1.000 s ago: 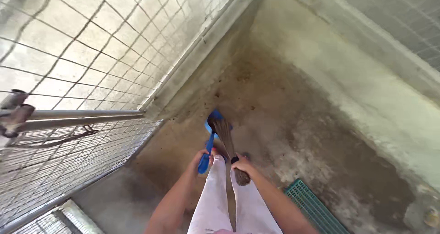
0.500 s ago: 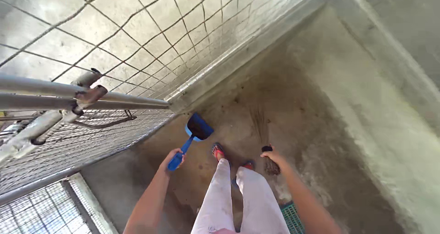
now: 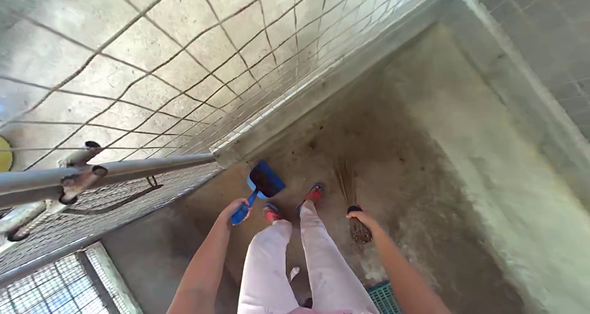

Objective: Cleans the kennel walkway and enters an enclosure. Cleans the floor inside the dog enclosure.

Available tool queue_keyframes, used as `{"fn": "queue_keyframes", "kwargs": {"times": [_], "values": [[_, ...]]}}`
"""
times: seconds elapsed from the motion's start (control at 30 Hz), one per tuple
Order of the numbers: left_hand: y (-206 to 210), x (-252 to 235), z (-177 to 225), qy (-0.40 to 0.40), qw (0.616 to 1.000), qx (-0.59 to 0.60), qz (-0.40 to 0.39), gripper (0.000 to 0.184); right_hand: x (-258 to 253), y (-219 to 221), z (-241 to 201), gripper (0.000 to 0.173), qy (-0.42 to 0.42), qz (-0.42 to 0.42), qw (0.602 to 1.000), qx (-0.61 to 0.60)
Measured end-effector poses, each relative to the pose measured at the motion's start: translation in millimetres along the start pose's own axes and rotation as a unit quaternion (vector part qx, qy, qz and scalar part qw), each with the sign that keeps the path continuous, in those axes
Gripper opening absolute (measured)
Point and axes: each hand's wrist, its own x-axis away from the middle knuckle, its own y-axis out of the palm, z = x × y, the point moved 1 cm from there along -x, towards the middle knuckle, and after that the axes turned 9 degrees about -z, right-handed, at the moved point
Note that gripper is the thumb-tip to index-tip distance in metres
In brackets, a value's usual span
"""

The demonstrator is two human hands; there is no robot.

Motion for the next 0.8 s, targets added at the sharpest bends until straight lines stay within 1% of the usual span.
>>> {"fn": "queue_keyframes", "kwargs": {"times": [0.07,0.17,0.27,0.37,0.5,0.63,0.73,0.8], "values": [[15,5,5,0.004,1.000,-0.015,0.006,0.024,1,-13,-8,0.083,0.006,0.006,1.000,-0.004],[33,14,13,0.010,0.999,-0.039,0.015,0.021,-6,-35,-11,0.088,-0.008,0.004,1.000,-0.021],[51,8,35,0.005,0.999,-0.043,0.008,0.020,-8,-54,-19,0.089,-0.031,0.019,0.998,-0.052],[89,-5,55,0.016,0.998,-0.067,0.003,0.019,-4,-69,-23,0.092,-0.032,0.031,0.997,-0.070],[144,-16,85,0.041,0.995,-0.085,-0.017,0.016,-4,-84,-23,0.089,-0.044,0.048,0.993,-0.101],[196,-22,111,0.079,0.996,-0.034,-0.008,0.015,-5,-90,-16,0.086,-0.035,0.047,0.991,-0.122],[250,-42,134,0.120,0.992,0.038,-0.009,0.009,-6,-94,-11,0.087,-0.032,0.041,0.988,-0.146],[288,-57,151,0.128,0.987,0.091,-0.033,0.006,-1,-98,-12,0.086,-0.029,0.039,0.985,-0.164]]}}
